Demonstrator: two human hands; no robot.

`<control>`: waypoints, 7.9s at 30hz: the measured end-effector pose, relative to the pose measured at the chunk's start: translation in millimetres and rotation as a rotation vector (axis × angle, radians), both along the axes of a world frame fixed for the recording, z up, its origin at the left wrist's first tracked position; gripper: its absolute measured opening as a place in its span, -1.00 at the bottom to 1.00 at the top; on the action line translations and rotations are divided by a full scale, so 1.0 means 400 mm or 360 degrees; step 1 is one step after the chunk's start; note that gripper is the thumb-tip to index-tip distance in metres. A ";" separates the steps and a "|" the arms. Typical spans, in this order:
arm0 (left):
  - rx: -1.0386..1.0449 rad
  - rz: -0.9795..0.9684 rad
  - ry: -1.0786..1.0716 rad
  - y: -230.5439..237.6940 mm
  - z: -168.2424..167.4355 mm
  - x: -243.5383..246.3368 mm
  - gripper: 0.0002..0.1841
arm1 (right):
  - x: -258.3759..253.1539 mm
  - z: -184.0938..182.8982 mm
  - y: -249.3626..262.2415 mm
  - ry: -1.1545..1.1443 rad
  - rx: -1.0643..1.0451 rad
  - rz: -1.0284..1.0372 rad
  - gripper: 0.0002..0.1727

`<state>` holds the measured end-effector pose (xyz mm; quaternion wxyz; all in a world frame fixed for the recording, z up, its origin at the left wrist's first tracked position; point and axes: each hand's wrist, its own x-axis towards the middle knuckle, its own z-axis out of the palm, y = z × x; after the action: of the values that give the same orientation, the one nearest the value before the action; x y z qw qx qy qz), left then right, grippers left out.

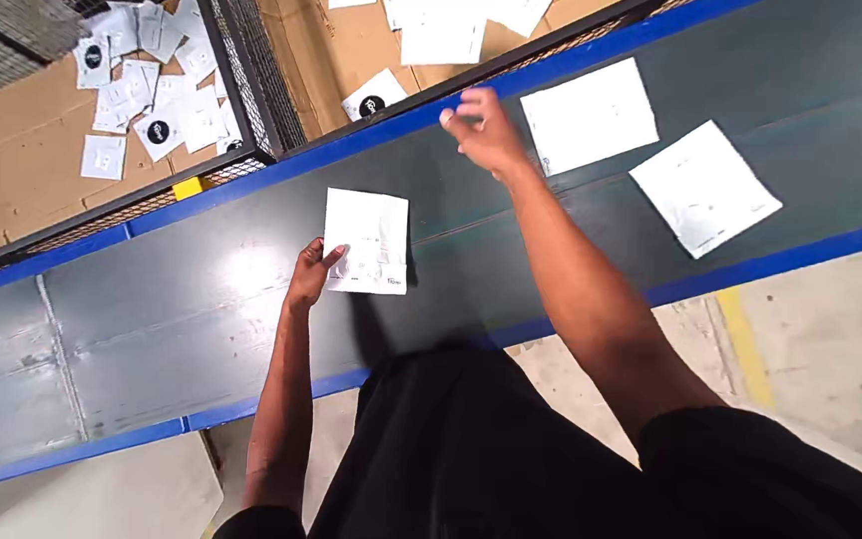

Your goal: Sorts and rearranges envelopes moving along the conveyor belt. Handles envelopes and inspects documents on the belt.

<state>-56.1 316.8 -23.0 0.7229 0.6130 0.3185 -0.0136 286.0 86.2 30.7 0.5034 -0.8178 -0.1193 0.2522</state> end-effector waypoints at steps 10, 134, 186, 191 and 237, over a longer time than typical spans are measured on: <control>-0.0297 0.0365 -0.0234 -0.099 0.095 -0.006 -0.60 | -0.493 -0.003 -0.105 0.0893 0.0554 0.0512 -0.63; -0.0332 0.0699 -0.0179 0.376 0.075 -0.457 -0.55 | -0.176 -0.035 0.273 0.0634 0.0409 -0.0336 -0.25; 0.1433 0.0086 0.0360 0.506 0.137 0.231 0.12 | -0.525 -0.117 -0.431 -0.0339 -0.0457 -0.0177 -0.48; 0.1562 -0.0968 0.0009 -0.004 -0.010 0.440 0.12 | -0.480 -0.098 -0.246 -0.0478 -0.0719 0.0155 -0.27; 0.1509 -0.0216 0.0050 0.544 0.108 0.119 0.19 | -0.687 -0.103 -0.145 -0.0364 -0.0315 0.0222 -0.48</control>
<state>-8.5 534.5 20.0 0.3562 0.8943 0.2598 0.0768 11.2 28.2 -10.7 0.3847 -0.8765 -0.2069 0.2023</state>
